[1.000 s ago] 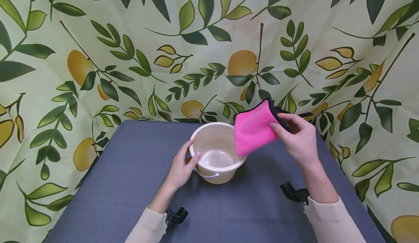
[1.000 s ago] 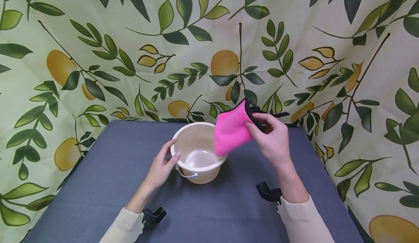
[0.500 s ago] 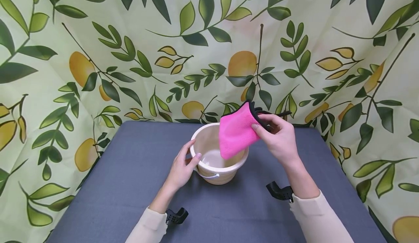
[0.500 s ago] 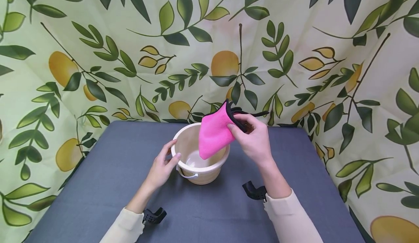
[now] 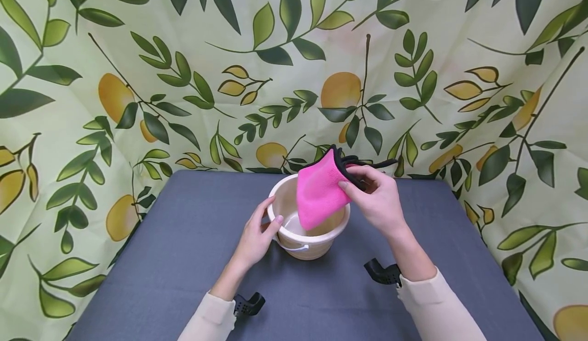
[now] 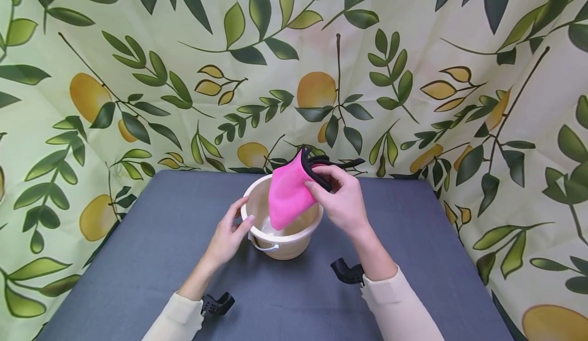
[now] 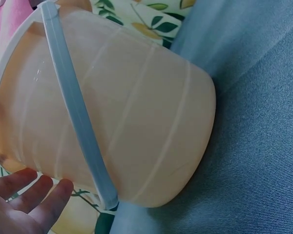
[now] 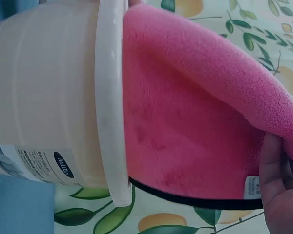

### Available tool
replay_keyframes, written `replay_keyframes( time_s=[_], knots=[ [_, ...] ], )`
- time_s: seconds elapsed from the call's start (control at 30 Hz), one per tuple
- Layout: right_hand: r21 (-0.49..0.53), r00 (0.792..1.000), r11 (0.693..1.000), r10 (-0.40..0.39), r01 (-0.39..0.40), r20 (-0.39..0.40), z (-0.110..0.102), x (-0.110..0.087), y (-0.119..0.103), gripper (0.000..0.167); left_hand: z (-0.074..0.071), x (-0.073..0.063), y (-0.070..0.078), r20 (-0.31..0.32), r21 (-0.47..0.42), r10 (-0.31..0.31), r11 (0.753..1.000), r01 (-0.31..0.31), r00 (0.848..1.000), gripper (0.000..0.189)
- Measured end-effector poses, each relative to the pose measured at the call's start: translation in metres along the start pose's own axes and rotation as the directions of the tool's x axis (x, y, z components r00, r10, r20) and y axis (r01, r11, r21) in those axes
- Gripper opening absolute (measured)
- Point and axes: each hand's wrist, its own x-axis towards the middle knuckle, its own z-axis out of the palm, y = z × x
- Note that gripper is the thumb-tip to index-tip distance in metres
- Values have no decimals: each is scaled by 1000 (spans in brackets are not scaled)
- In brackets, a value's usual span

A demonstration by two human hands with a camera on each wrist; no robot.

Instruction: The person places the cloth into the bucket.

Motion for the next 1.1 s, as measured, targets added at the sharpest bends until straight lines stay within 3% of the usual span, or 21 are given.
replay_keyframes(
  time_s=[0.23,0.57,0.77,1.1],
  knots=[
    [-42,999,998,44,-43,21,7,-3,7,26,-1,0,-1,-4,12,5,1000,-5,1000,56],
    [-48,996,995,89,-90,-25,15,2,22,26,1,-1,0,-10,-17,28,999,-28,1000,54],
    [-67,991,989,136,-134,12,24,-1,32,27,1,-2,1,1,-4,6,1000,-6,1000,56],
    [-124,986,982,152,-143,67,41,-5,43,26,0,-1,1,-2,-3,0,1000,0,1000,55]
  ],
)
